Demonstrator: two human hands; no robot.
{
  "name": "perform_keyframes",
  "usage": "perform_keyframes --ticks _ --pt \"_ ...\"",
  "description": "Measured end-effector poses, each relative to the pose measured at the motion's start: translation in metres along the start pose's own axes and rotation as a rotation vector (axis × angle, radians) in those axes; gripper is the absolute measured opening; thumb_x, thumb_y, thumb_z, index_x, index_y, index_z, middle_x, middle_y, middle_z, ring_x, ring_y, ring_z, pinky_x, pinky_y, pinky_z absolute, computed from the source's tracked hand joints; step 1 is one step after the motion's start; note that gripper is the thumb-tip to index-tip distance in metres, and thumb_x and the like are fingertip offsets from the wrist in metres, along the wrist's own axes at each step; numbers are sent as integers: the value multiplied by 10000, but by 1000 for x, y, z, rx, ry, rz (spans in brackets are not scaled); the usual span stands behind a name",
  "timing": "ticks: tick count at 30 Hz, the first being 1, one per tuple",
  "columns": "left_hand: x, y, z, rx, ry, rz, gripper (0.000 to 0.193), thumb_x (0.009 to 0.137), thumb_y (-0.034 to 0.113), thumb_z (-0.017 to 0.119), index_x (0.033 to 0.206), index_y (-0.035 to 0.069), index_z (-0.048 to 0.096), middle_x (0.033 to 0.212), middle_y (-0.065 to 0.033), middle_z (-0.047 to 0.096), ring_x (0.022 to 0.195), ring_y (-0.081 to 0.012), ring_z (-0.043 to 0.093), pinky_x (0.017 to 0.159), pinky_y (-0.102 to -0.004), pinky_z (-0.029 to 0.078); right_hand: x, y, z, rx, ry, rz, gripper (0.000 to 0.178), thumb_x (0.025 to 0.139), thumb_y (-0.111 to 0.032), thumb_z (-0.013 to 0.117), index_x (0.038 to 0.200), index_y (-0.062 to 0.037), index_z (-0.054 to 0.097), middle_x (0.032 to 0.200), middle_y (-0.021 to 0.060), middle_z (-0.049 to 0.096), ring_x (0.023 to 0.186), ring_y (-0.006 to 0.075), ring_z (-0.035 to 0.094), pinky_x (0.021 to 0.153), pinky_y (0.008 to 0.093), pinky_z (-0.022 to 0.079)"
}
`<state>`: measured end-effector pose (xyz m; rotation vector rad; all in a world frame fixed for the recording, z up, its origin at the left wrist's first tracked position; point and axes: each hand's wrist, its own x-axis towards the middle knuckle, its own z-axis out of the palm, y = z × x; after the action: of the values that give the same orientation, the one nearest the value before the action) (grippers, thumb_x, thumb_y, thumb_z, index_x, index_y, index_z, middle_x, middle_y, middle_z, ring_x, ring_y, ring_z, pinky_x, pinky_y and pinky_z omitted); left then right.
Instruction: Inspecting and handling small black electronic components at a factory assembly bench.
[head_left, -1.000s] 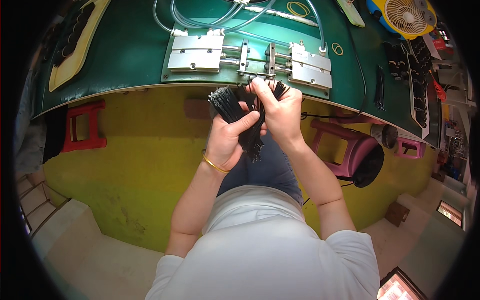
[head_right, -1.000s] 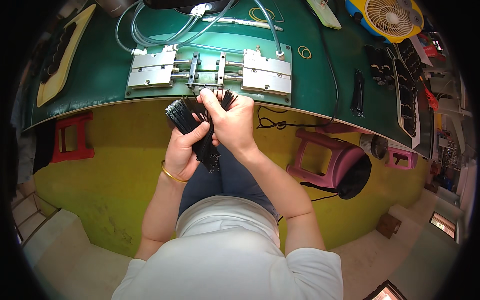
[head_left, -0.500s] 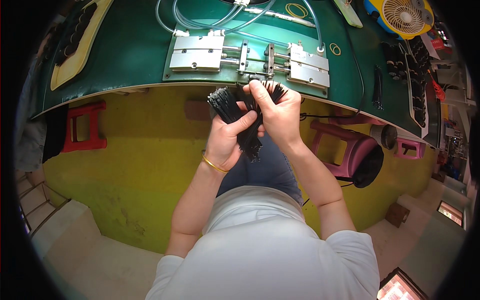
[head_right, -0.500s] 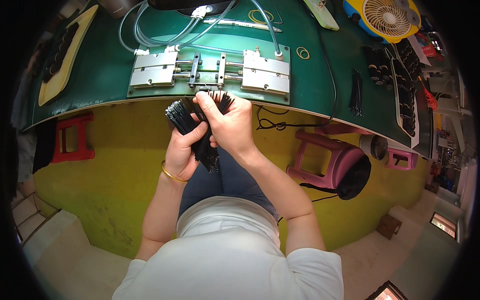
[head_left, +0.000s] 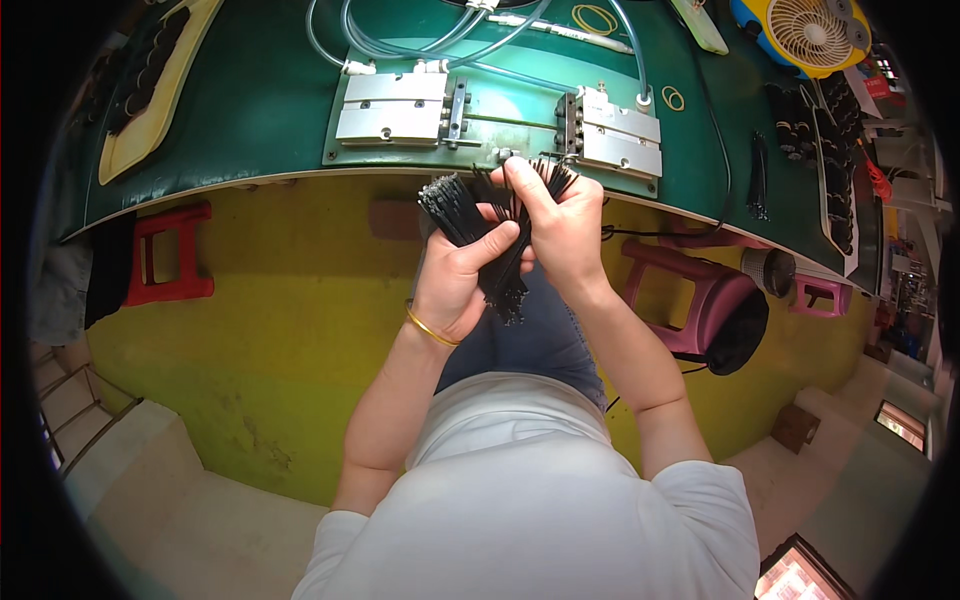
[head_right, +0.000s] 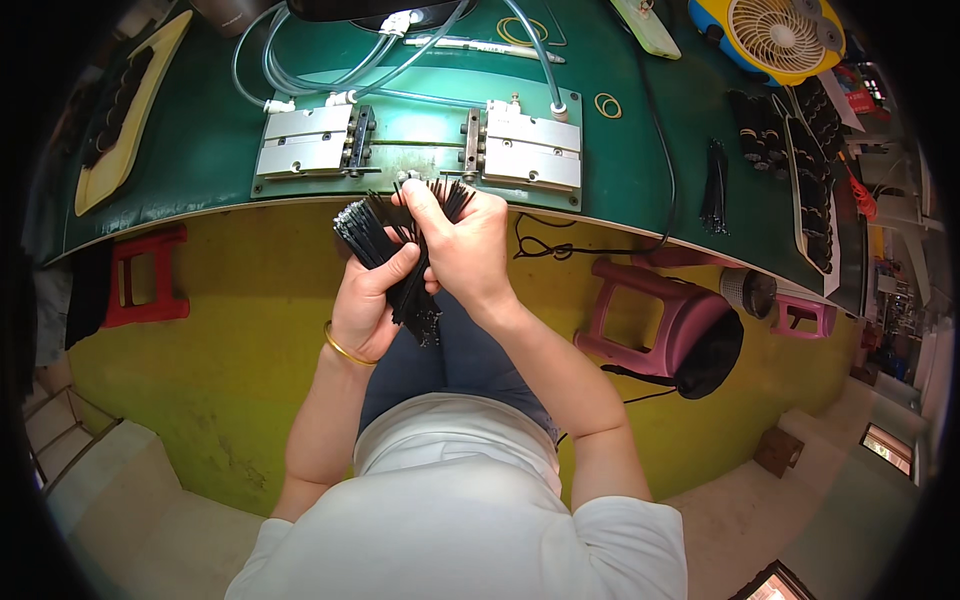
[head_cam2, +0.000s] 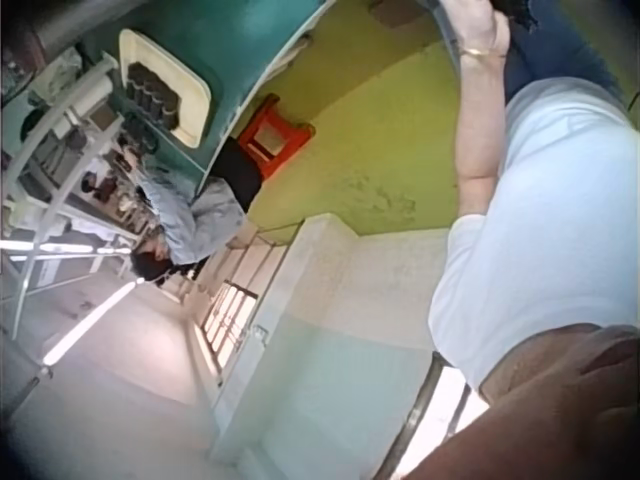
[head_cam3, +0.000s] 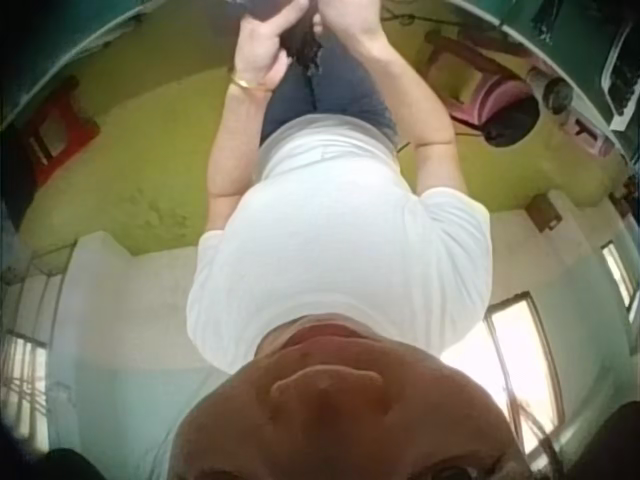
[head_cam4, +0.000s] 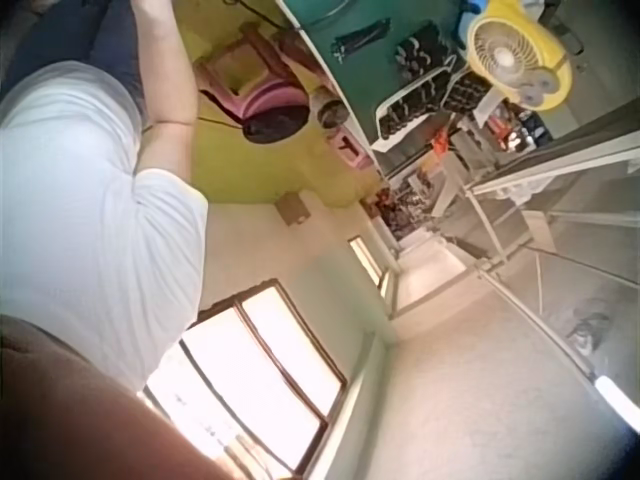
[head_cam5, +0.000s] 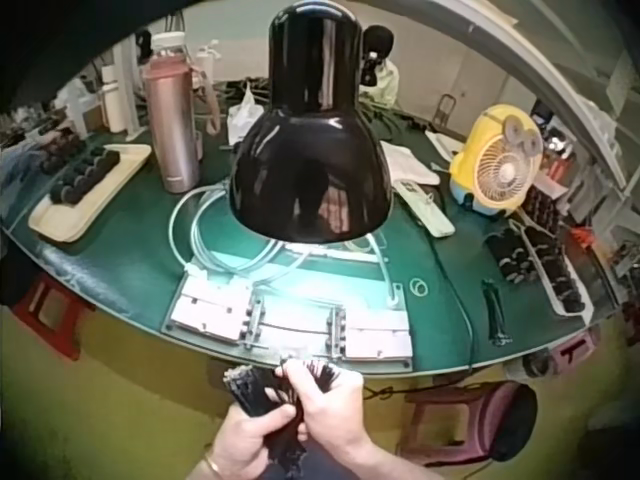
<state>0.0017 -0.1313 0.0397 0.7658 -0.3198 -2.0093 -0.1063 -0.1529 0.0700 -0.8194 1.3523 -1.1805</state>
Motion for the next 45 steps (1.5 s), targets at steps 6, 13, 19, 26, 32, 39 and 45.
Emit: perform_keyframes --ticks 6,13,19,26,32,39,45 --pt "1 1 1 -9 -32 -11 81 799 22 569 870 0 538 767 -72 580 646 -154 579 599 -272 482 2 4 0 11 15 -34 211 840 -168 554 738 5 620 578 64 594 510 110 604 298 185 346" --pt "0 3 4 -15 -20 -4 80 796 21 570 867 3 539 764 -71 576 627 -153 570 584 -266 473 -2 -1 1 35 -4 -22 248 826 -193 575 680 4 610 529 40 567 308 42 401 261 195 286" --pt "-4 4 4 -54 -50 -16 77 796 20 569 864 7 534 759 -73 575 610 -154 565 567 -264 469 -7 -2 5 41 -3 -59 250 830 -197 571 698 10 615 542 44 575 320 41 416 265 191 298" --pt "-2 1 1 -38 8 2 96 787 16 583 859 9 520 752 -72 573 610 -157 572 563 -268 475 -5 -2 6 4 47 -67 223 827 -165 560 721 21 623 546 54 585 324 40 424 272 193 305" --pt "1 1 0 -27 27 -1 115 780 13 595 862 11 514 749 -71 572 612 -158 577 564 -270 478 -1 4 6 19 72 -117 216 824 -157 562 719 21 625 543 58 589 321 38 420 275 190 299" --pt "4 1 -1 20 -32 -13 87 788 29 589 842 16 523 748 -62 573 613 -151 571 561 -269 475 1 8 1 18 48 -95 196 832 -139 560 737 22 620 587 51 586 516 111 599 336 185 369" --pt "4 3 0 4 -32 -30 75 787 36 589 827 21 527 748 -56 572 613 -144 562 556 -270 466 0 5 2 10 61 -91 202 831 -140 562 720 19 617 572 48 576 474 98 576 319 187 356"
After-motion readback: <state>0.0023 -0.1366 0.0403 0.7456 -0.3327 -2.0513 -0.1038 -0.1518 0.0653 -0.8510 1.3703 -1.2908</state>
